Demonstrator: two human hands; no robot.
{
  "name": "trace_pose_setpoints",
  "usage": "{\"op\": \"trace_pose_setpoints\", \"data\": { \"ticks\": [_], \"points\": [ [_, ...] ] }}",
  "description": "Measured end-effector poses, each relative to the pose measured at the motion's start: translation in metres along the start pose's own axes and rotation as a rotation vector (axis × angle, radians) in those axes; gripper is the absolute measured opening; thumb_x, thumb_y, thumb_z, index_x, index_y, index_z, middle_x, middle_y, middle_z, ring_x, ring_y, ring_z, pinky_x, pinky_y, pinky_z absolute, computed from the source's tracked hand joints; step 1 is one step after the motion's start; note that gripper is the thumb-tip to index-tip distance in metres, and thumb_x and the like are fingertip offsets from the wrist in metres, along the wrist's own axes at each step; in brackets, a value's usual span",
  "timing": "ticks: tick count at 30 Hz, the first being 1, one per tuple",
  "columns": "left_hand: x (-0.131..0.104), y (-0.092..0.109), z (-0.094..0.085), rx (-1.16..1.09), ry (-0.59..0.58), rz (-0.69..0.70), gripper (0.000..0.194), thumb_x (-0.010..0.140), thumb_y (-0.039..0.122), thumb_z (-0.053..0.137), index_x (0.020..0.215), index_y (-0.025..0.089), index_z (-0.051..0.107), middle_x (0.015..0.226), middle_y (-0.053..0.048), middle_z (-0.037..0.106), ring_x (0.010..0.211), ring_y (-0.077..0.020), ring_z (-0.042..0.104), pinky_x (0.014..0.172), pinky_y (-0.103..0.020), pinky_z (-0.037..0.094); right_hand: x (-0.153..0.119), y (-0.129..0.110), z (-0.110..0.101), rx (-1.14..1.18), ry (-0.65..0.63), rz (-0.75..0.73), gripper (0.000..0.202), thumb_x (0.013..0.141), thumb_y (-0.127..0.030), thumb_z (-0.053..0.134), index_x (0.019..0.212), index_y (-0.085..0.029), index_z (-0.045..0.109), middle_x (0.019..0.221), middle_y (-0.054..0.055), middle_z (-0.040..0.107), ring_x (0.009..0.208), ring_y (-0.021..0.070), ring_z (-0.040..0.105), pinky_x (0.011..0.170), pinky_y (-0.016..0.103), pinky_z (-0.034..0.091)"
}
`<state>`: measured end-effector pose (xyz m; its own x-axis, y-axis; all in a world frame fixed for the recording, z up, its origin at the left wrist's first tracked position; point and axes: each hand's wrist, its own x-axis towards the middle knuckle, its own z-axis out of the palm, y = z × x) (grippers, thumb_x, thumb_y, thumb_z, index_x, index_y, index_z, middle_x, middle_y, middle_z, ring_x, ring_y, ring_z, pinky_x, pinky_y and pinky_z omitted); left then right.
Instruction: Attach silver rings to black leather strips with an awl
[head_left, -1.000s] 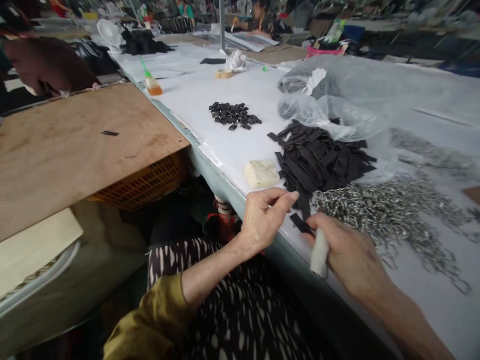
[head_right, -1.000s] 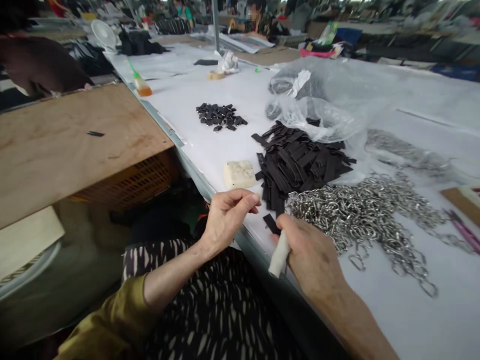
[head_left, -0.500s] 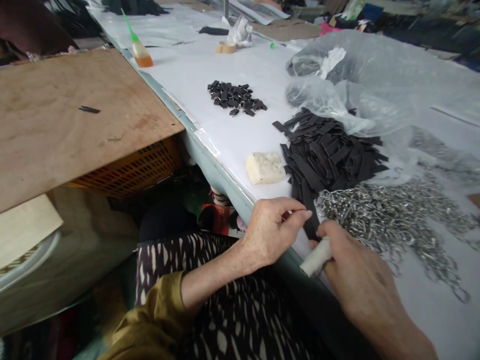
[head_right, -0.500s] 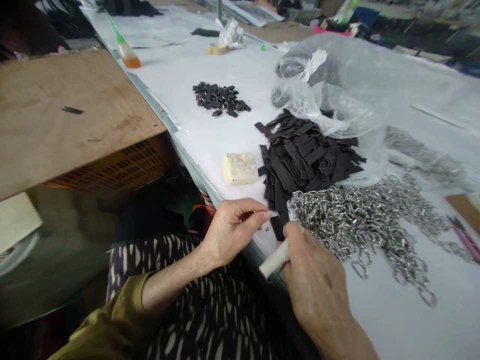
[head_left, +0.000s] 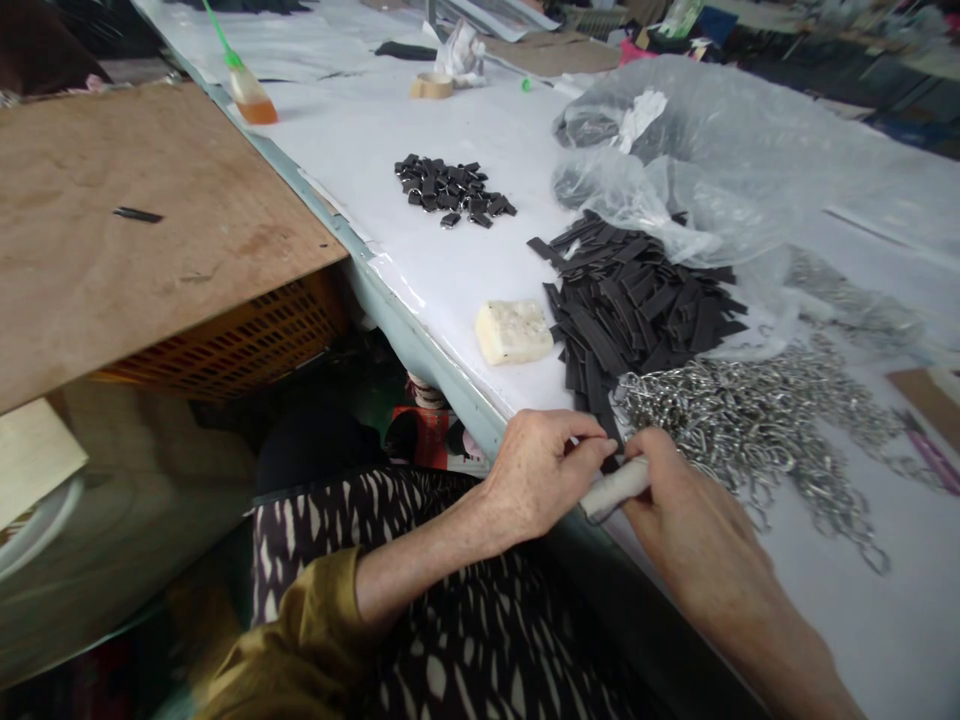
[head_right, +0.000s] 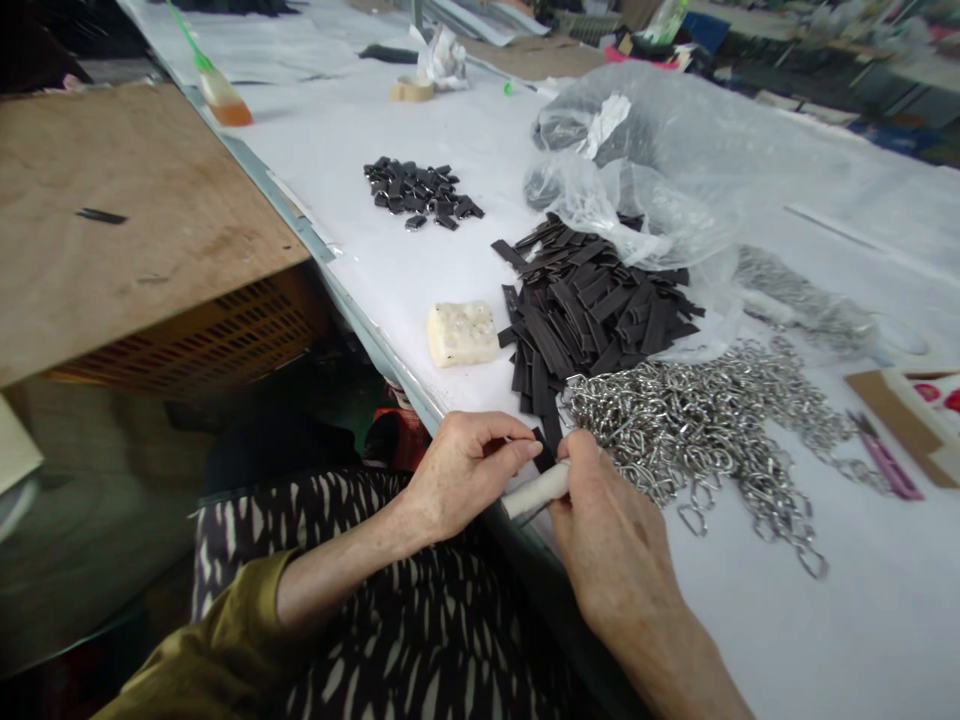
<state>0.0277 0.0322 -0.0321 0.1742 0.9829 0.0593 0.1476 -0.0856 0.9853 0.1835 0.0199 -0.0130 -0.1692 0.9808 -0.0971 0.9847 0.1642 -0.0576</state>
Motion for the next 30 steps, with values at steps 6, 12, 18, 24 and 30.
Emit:
{"op": "trace_pose_setpoints", "data": {
  "ticks": [6, 12, 18, 24, 30],
  "points": [
    [0.000, -0.002, -0.001, -0.004, 0.001, -0.033, 0.020, 0.081, 0.024, 0.051, 0.076, 0.016, 0.069, 0.061, 0.001, 0.058, 0.056, -0.0107, 0.047, 0.053, -0.020, 0.037, 0.001, 0.000, -0.003, 0.014, 0.032, -0.007, 0.017, 0.073, -0.023, 0.047, 0.089, -0.023, 0.044, 0.060, 0.001, 0.055, 0.053, 0.0200, 0.054, 0.044, 0.026, 0.033],
    [-0.001, -0.001, -0.002, -0.014, 0.026, -0.048, 0.019, 0.079, 0.023, 0.053, 0.080, 0.016, 0.070, 0.067, 0.000, 0.065, 0.059, -0.0121, 0.054, 0.056, -0.021, 0.041, -0.004, 0.000, 0.000, 0.026, 0.079, -0.002, 0.017, 0.072, -0.020, 0.046, 0.089, -0.023, 0.048, 0.054, -0.001, 0.052, 0.048, 0.0187, 0.051, 0.043, 0.026, 0.030],
    [-0.006, -0.004, -0.004, -0.103, 0.030, -0.092, 0.019, 0.078, 0.027, 0.056, 0.081, 0.015, 0.070, 0.066, 0.000, 0.062, 0.061, -0.0113, 0.052, 0.058, -0.022, 0.041, -0.018, 0.012, -0.012, 0.387, 0.101, 0.152, 0.014, 0.080, -0.037, 0.052, 0.083, -0.024, 0.049, 0.074, 0.000, 0.062, 0.061, 0.0168, 0.056, 0.054, 0.028, 0.042],
    [-0.013, -0.001, 0.013, -0.646, -0.204, -0.255, 0.014, 0.070, 0.025, 0.064, 0.074, 0.013, 0.068, 0.065, 0.001, 0.059, 0.059, -0.0084, 0.051, 0.063, -0.022, 0.044, -0.028, 0.004, -0.018, 0.755, 0.049, 0.149, 0.016, 0.078, -0.032, 0.058, 0.078, -0.022, 0.046, 0.072, -0.001, 0.057, 0.057, 0.0121, 0.048, 0.050, 0.025, 0.040],
    [-0.014, 0.002, 0.022, -0.849, -0.086, -0.358, 0.020, 0.069, 0.032, 0.065, 0.070, 0.012, 0.060, 0.061, 0.000, 0.059, 0.055, -0.0096, 0.057, 0.058, -0.023, 0.051, -0.026, 0.012, -0.022, 0.692, 0.135, 0.191, 0.021, 0.078, -0.038, 0.060, 0.078, -0.022, 0.047, 0.084, 0.001, 0.063, 0.067, 0.0146, 0.055, 0.056, 0.027, 0.044]
  ]
}}
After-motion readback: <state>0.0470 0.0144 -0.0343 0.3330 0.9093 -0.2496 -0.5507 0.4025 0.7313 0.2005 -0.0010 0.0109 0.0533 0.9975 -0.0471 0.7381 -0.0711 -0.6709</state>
